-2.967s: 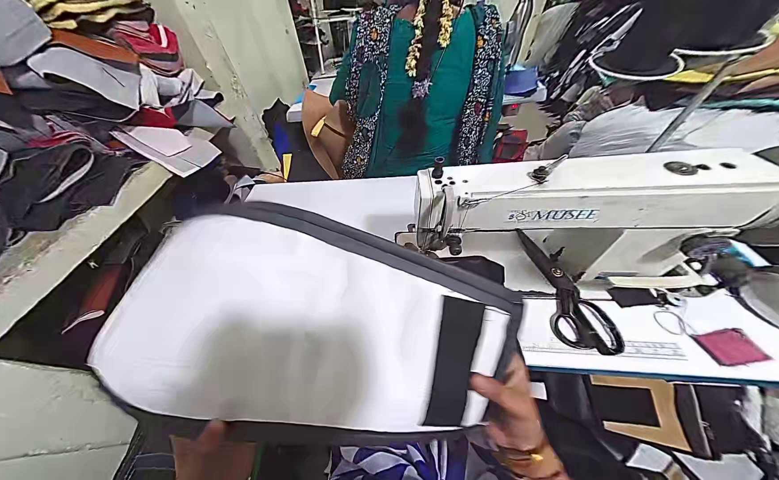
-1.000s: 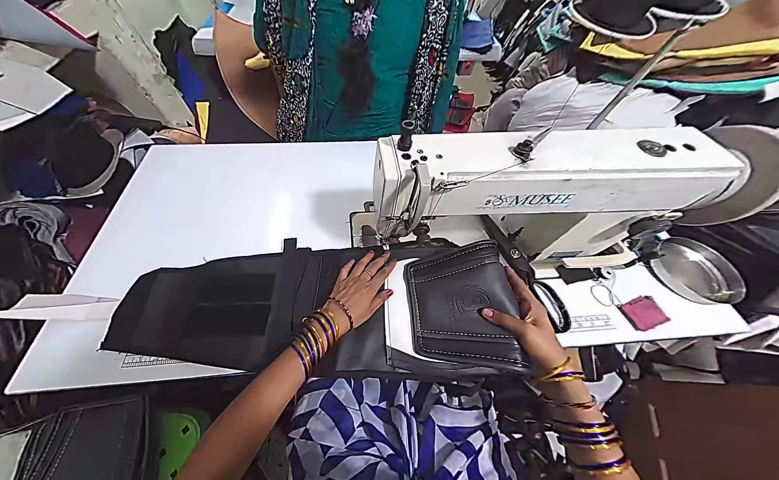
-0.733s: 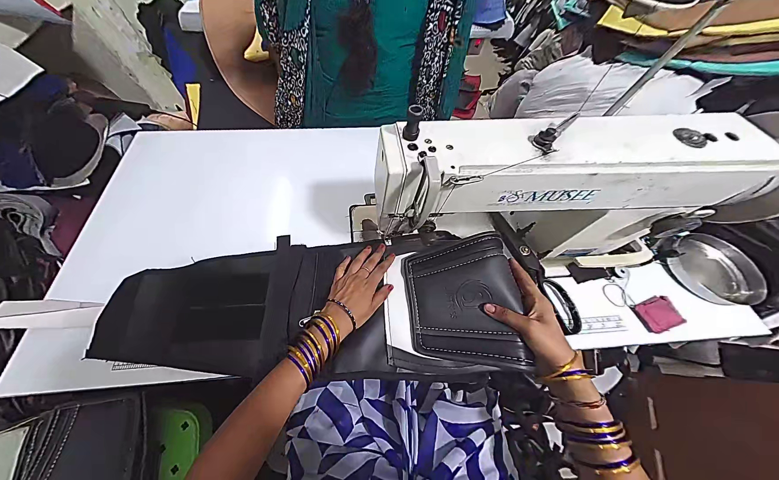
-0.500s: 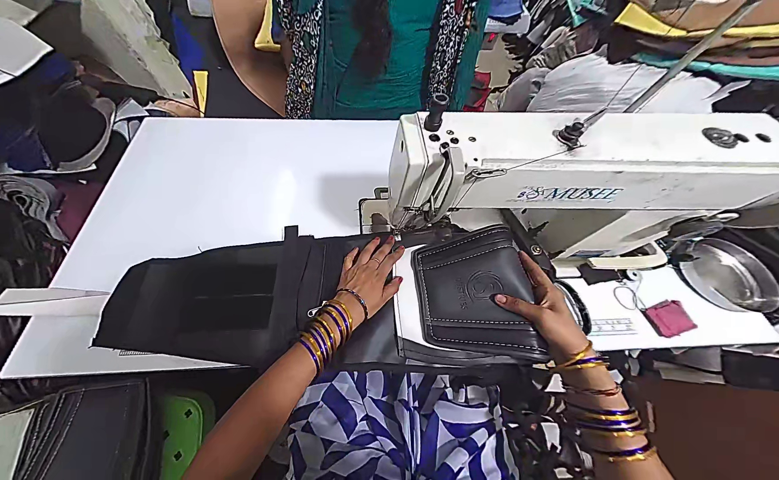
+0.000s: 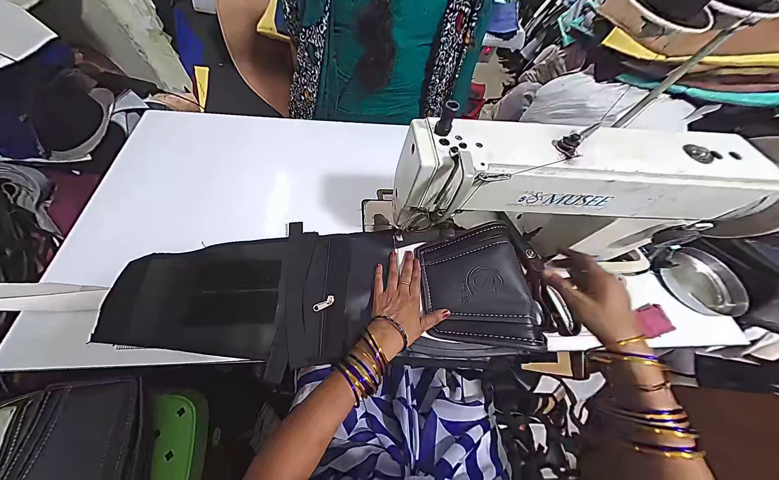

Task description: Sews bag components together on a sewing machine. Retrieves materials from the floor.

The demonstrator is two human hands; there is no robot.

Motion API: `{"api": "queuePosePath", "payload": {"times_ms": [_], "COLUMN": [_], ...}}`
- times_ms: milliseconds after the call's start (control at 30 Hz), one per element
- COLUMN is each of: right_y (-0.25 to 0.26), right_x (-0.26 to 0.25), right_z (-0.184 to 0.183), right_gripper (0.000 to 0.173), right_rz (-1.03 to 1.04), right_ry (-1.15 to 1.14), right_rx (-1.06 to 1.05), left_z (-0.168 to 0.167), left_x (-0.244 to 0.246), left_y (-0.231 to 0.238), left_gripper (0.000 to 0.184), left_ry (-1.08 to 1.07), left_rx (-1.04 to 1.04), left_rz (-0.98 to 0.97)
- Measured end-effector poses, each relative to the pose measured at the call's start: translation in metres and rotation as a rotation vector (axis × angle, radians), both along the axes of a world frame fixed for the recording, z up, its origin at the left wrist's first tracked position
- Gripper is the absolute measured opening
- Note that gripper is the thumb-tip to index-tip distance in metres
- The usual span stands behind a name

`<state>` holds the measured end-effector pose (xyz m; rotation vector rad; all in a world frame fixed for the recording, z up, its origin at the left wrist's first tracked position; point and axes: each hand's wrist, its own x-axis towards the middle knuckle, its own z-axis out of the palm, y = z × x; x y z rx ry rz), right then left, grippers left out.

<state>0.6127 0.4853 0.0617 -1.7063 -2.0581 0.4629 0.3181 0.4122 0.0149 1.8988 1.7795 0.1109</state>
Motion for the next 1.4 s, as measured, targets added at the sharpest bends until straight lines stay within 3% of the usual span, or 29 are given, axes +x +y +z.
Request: {"api": "queuePosePath", "payload": {"times_ms": [67,233,500,833,933,1033,1167,1300,1400], "right_y": [0.015,0.027,0.022,0.02,0.004,-0.033,-0.071,-0.068,-0.067], "right_x": [0.017,0.015,0.016,0.011,0.001,-0.035,-0.097,-0.108,-0.11], "right_z": [0.009,-0.013,-0.052,-0.022,-0.002,0.0,-0.03,-0.056,-0.057], "right_gripper": [0.048,0.036,0.037,0.033,0.028,0.027,0.021,0.02,0.02], "right_rz": [-0.125,-0.301,-0.277,-0.241,-0.083,0.243,0.724,0.854,0.887], "right_ry": [-0.191,-0.394,-0.39,-0.409,-0.288,-0.067,0.052,-0.016,-0.089], "right_rx": [0.136,0.196,0.338,0.23,0.3,0.413,0.248,0.24,0.345], "left_z": [0.0,-0.001,-0.004,-0.005,-0.002,0.0,0.006,0.028,0.014], "left_x": [-0.003,-0.004,0.001,0.012,0.01,0.01,0.005,-0.056,-0.083], "left_y": [0.003,0.009,0.009,-0.014,-0.008,0.0,0.008,-0.004,-0.05], "left_gripper": [0.108,0.109,0.111,0.111,0.111,0.11,0.103,0.059,0.062], "left_ry": [0.008,0.026,0.055,0.039,0.02,0.029,0.007,-0.23,-0.239], "left_rx": [0.018,0.02,0.053,0.071,0.044,0.017,-0.018,-0.087,0.003], "left_rz": [0.001,0.001,0.005,0.002,0.012,0.02,-0.004,-0.35,-0.467]}}
